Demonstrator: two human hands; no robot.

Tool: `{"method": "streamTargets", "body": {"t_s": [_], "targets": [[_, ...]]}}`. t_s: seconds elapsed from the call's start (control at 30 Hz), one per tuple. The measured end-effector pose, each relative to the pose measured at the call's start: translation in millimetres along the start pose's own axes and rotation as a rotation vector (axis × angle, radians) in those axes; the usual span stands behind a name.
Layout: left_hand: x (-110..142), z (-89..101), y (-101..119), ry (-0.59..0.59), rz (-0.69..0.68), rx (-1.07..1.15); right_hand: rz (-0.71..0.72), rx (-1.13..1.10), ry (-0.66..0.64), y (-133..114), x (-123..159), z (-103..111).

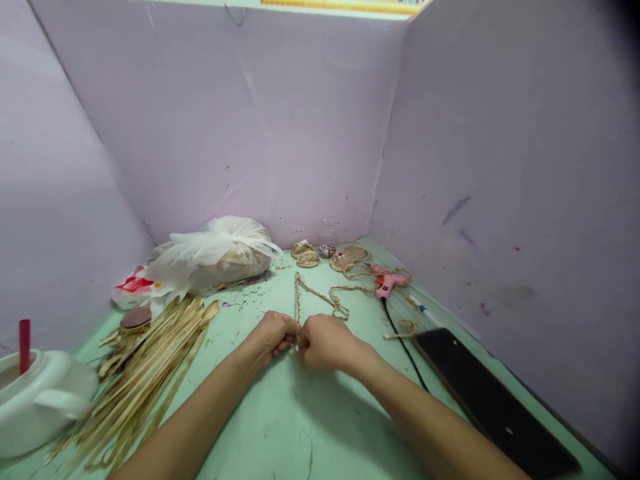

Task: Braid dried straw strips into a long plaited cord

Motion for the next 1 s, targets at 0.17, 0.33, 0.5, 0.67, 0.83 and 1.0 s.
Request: {"method": "streamTargets", "body": {"t_s": [0.17,0.33,0.5,0.67,0.83,1.0], "targets": [[-2,3.0,-1,-0.099,-0.034,0.014,-0.131,-0.531,0.039,35,-23,5],[-4,4.0,-4,-0.099,-0.04,-0.03,-0.27,-0.937,-0.146,33,-39,-11],[-6,5.8,-3,-0.106,-0.045,-0.067,-0.27,-1.102,-0.244,21,-38,-28],[-5,7.1,-1,-0.063,-0.102,-0.25,-0.244,-1.151,-0.195,27,-44,-37],[1,7.7,1,0.072,-0.173,-0.623,-0.254,-1.135,-0.201,25,-44,-41],[26,-1.5,13,0.242,-0.176,-0.914,-0.266,-1.158,-0.229,22,-42,-41]]}}
Point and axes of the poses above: each hand's wrist, its own x-axis away from the middle knuckle, its own z-axis out of the back of the hand, y = z × x, the point moved 1 cm from there along -x, towards the middle knuckle, and after that the axes turned 5 degrees about -z, right-handed, at the moved point
